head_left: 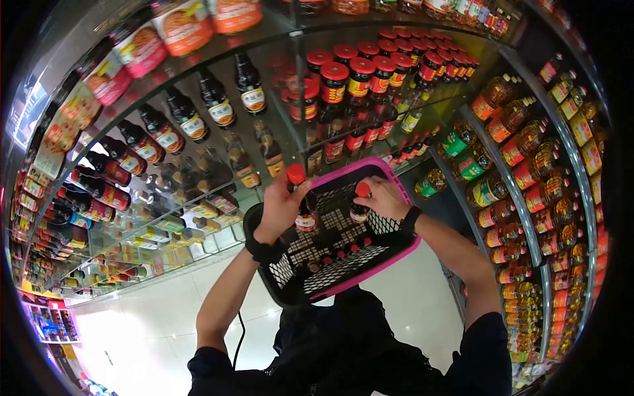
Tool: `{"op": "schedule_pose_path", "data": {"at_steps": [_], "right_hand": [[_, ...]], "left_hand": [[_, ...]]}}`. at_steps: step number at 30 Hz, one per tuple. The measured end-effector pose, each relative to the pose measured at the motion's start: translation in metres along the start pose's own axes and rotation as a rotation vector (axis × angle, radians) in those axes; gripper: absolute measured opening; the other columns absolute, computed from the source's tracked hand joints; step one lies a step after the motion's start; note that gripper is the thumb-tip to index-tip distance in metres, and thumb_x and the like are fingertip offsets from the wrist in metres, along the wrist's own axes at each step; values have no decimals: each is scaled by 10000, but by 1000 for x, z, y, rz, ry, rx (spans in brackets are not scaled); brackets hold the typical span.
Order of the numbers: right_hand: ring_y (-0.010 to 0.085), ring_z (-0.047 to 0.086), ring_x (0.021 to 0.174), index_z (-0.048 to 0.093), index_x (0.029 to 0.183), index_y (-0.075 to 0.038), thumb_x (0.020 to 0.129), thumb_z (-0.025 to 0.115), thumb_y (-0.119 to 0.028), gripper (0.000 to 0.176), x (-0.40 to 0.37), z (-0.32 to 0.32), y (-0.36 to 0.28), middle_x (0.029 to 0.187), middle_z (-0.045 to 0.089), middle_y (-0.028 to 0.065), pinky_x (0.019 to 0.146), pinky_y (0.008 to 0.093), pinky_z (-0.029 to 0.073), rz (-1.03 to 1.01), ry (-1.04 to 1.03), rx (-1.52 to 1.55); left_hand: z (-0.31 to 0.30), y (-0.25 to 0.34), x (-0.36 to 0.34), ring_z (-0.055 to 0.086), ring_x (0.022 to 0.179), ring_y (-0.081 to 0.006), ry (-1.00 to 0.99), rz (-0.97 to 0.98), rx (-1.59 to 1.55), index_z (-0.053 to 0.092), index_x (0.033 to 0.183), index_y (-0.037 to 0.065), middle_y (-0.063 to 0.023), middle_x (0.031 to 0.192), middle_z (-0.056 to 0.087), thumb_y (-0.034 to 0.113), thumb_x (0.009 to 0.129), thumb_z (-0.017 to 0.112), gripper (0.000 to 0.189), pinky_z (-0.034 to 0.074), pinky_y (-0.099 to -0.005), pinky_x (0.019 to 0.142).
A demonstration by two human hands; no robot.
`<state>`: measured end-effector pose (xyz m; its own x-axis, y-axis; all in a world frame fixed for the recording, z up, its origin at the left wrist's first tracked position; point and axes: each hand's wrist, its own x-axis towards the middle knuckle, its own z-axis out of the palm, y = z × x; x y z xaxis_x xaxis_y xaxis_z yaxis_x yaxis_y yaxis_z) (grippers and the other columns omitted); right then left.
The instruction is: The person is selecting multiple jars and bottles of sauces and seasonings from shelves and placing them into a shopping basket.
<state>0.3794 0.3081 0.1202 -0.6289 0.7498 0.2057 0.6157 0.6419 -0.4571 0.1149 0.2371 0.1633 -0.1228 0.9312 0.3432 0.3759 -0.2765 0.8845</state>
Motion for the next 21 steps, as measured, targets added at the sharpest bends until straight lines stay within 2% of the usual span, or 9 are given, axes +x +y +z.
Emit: {"op": "schedule_pose_path", "data": {"at_steps": [2,3,6,8,11,13,14,18,21], "right_hand": [[325,584,770,494,952,-37,748,652,-338,396,-12,17,39,776,588,182,631,419,451,10,-66,3],[343,583,727,488,934,-30,746,653,-325,386,-17,23,52,723,579,176,625,425,455,108,-156,47],[353,582,688,487,907,-24,737,655,-277,348,-29,54,95,683,575,171,620,431,460,164,-171,30],[363,574,657,497,842,-46,688,672,-234,299,-40,80,122,622,561,162,599,436,458,199,-126,101],[342,585,682,492,894,-23,698,655,-189,304,-53,114,153,686,578,168,633,435,476,224,-224,50],[333,587,691,501,904,-23,691,667,-184,314,-56,140,171,707,581,157,640,434,487,306,-255,79],[343,579,670,497,851,-37,664,657,-150,271,-57,151,178,675,572,158,618,437,471,334,-219,96],[350,571,664,502,781,-36,621,647,-96,224,-63,195,210,642,559,159,598,443,454,337,-199,119],[351,571,688,533,751,-24,606,649,-75,192,-74,227,232,660,562,165,616,439,459,320,-253,95]], "left_hand": [[34,-17,2,537,590,-178,-21,-75,-28,527,960,20,-93,692,582,193,787,647,273,420,-302,556],[51,-30,2,537,590,-178,-26,-83,-24,527,960,20,-93,692,582,193,787,647,273,420,-302,556],[97,-63,5,579,645,-304,24,-143,45,511,921,25,-133,715,590,182,775,648,254,431,-335,564],[124,-91,3,579,654,-316,30,-182,28,509,923,24,-142,721,588,186,772,651,263,433,-344,568],[155,-116,1,575,671,-343,33,-249,111,499,929,20,-163,738,583,192,759,663,292,436,-374,575],[172,-136,-3,574,677,-348,30,-389,142,496,931,22,-161,730,578,186,750,669,300,434,-385,577],[178,-145,-7,481,677,-160,-23,-406,106,479,935,5,-75,775,526,86,791,651,239,424,-277,639],[203,-172,-16,493,686,-129,87,-429,-4,487,946,-4,-52,782,532,86,770,678,275,430,-262,633],[207,-174,-19,496,694,-125,33,-464,114,496,936,-2,-53,785,534,80,762,685,269,430,-258,626]]}}
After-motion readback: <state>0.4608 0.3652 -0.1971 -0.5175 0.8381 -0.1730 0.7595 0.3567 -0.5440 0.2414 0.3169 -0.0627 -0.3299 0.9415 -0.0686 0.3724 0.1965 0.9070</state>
